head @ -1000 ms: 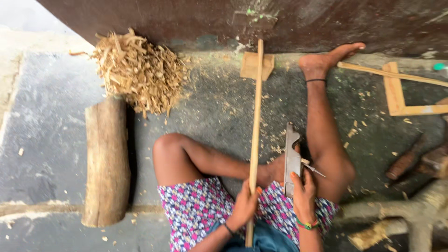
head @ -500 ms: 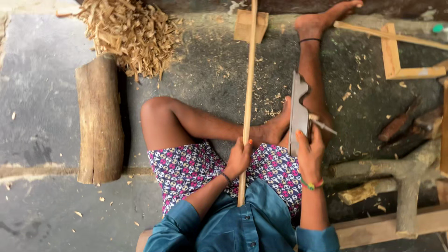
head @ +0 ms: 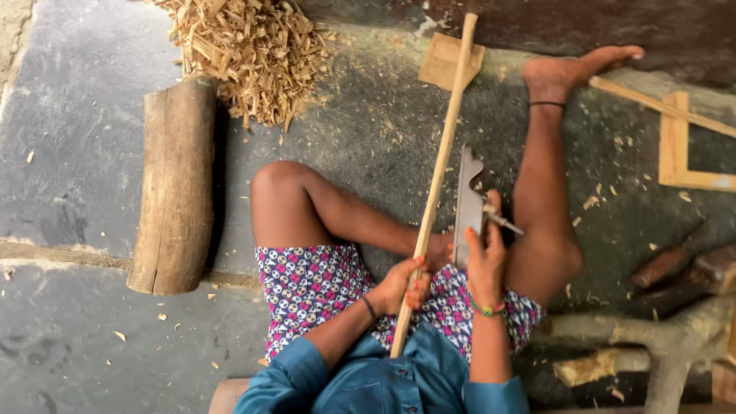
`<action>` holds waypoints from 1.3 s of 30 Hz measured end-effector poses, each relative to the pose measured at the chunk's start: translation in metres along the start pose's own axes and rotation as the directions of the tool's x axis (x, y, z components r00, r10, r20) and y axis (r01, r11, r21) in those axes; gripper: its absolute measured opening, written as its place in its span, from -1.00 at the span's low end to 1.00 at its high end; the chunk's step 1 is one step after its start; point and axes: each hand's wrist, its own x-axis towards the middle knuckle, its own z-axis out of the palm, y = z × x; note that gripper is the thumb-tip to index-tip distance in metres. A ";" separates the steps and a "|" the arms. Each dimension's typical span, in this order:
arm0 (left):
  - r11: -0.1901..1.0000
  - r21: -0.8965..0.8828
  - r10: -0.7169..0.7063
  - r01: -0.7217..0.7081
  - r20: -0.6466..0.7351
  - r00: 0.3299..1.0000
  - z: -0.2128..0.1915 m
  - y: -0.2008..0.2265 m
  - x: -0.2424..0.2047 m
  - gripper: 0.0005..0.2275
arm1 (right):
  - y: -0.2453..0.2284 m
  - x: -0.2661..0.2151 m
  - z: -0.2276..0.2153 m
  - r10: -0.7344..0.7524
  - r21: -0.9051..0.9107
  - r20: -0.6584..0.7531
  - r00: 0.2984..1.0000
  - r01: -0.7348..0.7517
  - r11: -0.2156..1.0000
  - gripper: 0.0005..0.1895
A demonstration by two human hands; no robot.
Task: The person sits on the floor and uses a hand plane to smooth and shape a long wooden stick. They hold the stick with one hand and pull the plane along its length repeatedly, creating wood shavings.
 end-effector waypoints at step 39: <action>0.068 0.859 0.941 -0.508 0.114 0.319 0.045 0.120 -0.037 -0.71 | -0.001 -0.005 -0.007 0.195 -0.113 -0.071 0.978 -0.202 0.973 -0.43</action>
